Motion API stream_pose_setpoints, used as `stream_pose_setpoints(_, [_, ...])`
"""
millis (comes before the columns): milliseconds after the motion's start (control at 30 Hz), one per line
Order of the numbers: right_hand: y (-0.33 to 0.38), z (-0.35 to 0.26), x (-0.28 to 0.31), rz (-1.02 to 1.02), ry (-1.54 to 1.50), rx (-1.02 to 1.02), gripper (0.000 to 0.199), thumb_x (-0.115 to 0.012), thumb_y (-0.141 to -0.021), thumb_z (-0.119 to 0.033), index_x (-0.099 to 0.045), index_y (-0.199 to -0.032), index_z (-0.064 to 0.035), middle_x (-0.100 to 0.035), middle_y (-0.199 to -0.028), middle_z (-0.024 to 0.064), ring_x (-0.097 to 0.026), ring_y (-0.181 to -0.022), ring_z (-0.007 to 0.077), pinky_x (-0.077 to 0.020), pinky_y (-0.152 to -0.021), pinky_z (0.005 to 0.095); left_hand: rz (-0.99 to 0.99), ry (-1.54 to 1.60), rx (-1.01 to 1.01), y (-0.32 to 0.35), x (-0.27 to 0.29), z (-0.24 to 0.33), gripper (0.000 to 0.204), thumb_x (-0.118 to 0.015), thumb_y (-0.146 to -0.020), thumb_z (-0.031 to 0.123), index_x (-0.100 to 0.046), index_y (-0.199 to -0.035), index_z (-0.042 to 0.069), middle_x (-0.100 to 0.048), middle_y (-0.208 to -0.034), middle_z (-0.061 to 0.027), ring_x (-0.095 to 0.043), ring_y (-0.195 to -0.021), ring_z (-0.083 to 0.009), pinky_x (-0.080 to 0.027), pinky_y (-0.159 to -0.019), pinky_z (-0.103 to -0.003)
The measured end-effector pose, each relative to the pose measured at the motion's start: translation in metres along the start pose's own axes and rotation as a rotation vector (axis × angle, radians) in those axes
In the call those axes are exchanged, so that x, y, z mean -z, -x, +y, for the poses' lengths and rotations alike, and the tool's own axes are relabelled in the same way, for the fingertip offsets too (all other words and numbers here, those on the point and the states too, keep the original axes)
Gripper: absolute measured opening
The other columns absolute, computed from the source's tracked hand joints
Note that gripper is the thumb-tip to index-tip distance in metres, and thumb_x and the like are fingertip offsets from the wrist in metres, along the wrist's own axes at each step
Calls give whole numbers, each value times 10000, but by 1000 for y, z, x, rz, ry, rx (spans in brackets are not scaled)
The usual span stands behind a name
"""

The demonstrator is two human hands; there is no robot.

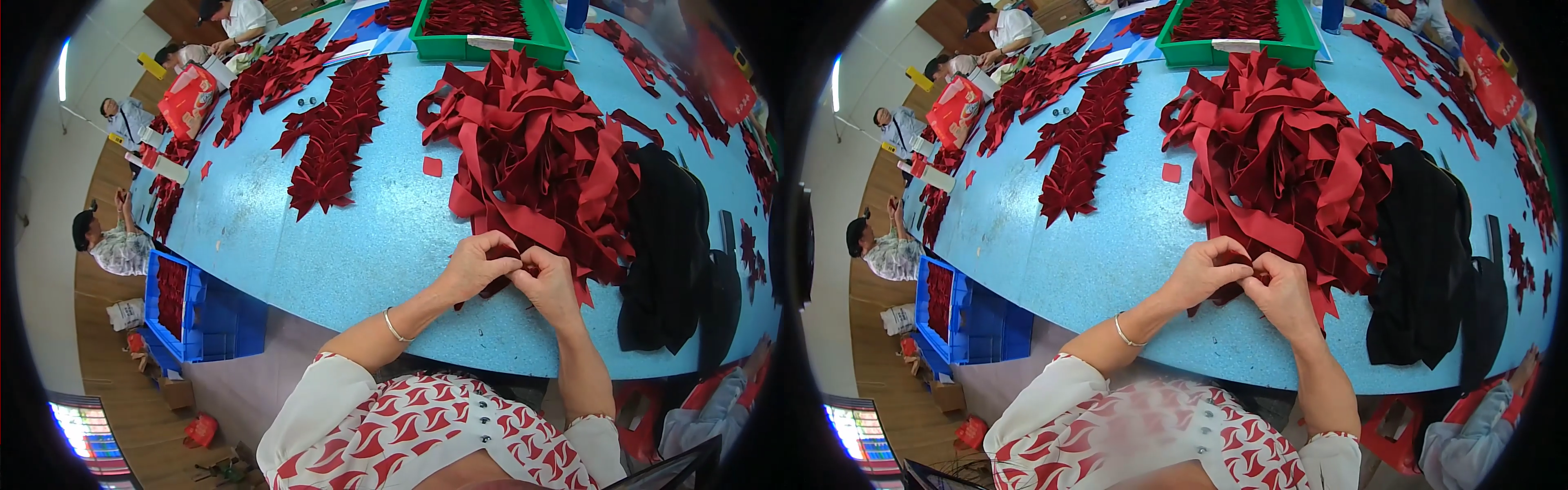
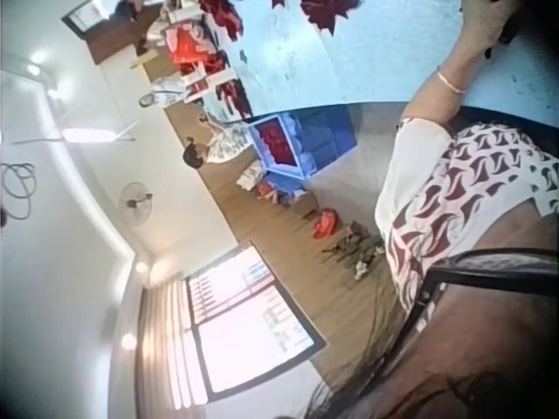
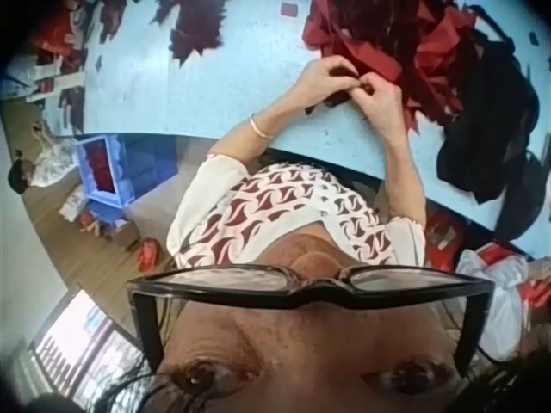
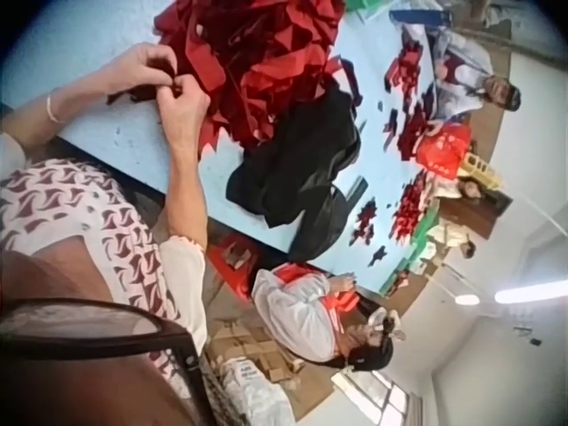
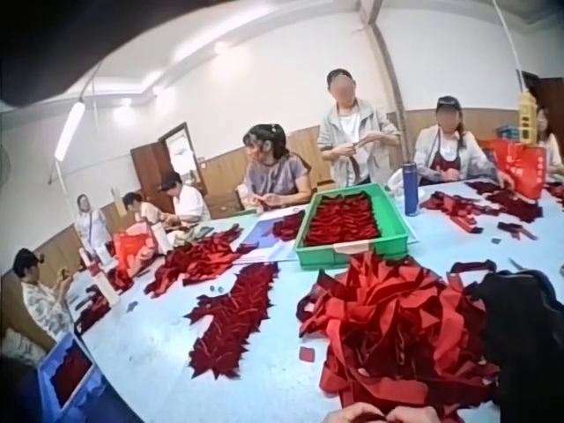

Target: Tie strips of red fabric into decorative bows by hand.

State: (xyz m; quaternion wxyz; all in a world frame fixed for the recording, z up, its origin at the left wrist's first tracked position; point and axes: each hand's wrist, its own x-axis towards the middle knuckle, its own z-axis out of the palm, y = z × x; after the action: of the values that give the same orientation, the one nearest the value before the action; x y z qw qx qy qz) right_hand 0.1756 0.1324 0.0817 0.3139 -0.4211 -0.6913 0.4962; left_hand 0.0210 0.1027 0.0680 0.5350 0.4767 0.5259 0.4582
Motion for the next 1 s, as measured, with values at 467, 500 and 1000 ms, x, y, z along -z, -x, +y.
stream_pose_setpoints(467, [-1,-3,4,-20,-159,-26,69,-605,-756,-46,-587,-754,21,-520,-641,6,-466,-533,61,-365,-473,189,102,-181,-272,6,-3,2,160,-635,-719,22,-575,-867,8,-582,-832,-23,-519,-752,-72,-438,-655,-207])
stream_pose_setpoints(500, [-1,0,2,29,-108,77,62,-604,-745,-37,-588,-755,23,-519,-651,29,-477,-564,88,-378,-500,214,99,-221,-299,6,-3,1,171,-635,-714,20,-572,-872,9,-578,-832,-26,-517,-755,-76,-437,-657,-207])
stream_pose_setpoints(1000, [-9,13,-10,267,80,414,39,-530,-749,21,-504,-776,9,-483,-775,73,-479,-692,156,-388,-611,242,55,124,-96,-7,-7,-17,170,-587,-756,42,-553,-920,12,-598,-806,-17,-528,-739,-64,-451,-647,-218])
